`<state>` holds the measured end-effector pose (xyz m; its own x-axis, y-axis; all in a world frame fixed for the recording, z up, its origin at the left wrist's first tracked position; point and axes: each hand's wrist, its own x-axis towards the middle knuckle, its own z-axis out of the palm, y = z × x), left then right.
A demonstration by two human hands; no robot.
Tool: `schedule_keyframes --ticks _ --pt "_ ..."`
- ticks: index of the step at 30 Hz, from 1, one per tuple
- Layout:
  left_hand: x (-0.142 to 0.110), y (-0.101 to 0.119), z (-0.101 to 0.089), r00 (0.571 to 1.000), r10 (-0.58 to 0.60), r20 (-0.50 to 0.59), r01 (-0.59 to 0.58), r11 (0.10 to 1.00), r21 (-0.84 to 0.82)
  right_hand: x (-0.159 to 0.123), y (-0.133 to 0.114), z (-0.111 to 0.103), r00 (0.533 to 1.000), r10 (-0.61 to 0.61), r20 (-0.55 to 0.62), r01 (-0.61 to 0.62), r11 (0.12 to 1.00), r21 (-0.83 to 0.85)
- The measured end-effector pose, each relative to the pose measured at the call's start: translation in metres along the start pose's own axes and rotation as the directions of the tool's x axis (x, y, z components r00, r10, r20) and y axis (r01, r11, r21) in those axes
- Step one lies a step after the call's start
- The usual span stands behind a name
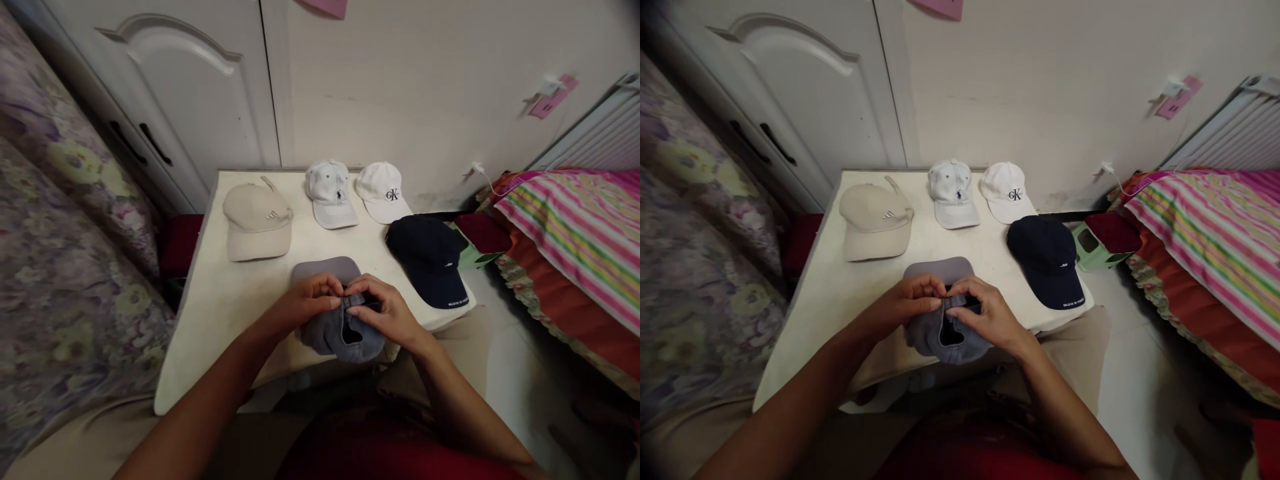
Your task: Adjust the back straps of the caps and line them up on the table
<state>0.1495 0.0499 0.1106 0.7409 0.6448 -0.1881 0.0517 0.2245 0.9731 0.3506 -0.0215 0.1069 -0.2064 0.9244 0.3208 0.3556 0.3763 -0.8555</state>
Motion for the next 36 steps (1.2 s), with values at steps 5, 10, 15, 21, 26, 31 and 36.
schedule_keyframes --ticks 5,10,15,21,26,31,36 --pt "0.001 -0.004 0.006 0.993 0.104 -0.062 -0.095 0.987 0.132 -0.003 0.006 0.008 0.995 0.065 -0.073 -0.062 0.997 0.043" --pt "-0.005 0.001 0.014 0.911 0.352 -0.213 -0.19 0.819 0.542 -0.003 0.01 0.011 0.988 0.052 -0.145 -0.05 0.999 0.018" --pt "-0.011 0.002 0.018 0.893 0.389 -0.227 -0.159 0.744 0.649 -0.002 0.009 0.015 0.985 -0.034 -0.167 0.025 0.998 -0.053" --pt "-0.011 0.001 0.016 0.909 0.388 -0.151 -0.232 0.773 0.59 -0.001 0.007 0.018 0.979 -0.12 -0.167 0.099 0.987 -0.127" --pt "-0.009 -0.003 0.015 0.944 0.29 -0.156 -0.209 0.895 0.395 -0.001 0.008 0.019 0.975 -0.18 -0.132 0.156 0.972 -0.178" --pt "-0.009 -0.005 0.017 0.959 0.197 -0.201 -0.149 0.961 0.232 -0.001 0.011 0.02 0.975 -0.198 -0.103 0.173 0.962 -0.21" --pt "-0.01 -0.003 0.015 0.966 0.044 -0.253 0.006 0.981 0.196 -0.001 0.009 0.016 0.974 -0.181 -0.133 0.145 0.96 -0.239"
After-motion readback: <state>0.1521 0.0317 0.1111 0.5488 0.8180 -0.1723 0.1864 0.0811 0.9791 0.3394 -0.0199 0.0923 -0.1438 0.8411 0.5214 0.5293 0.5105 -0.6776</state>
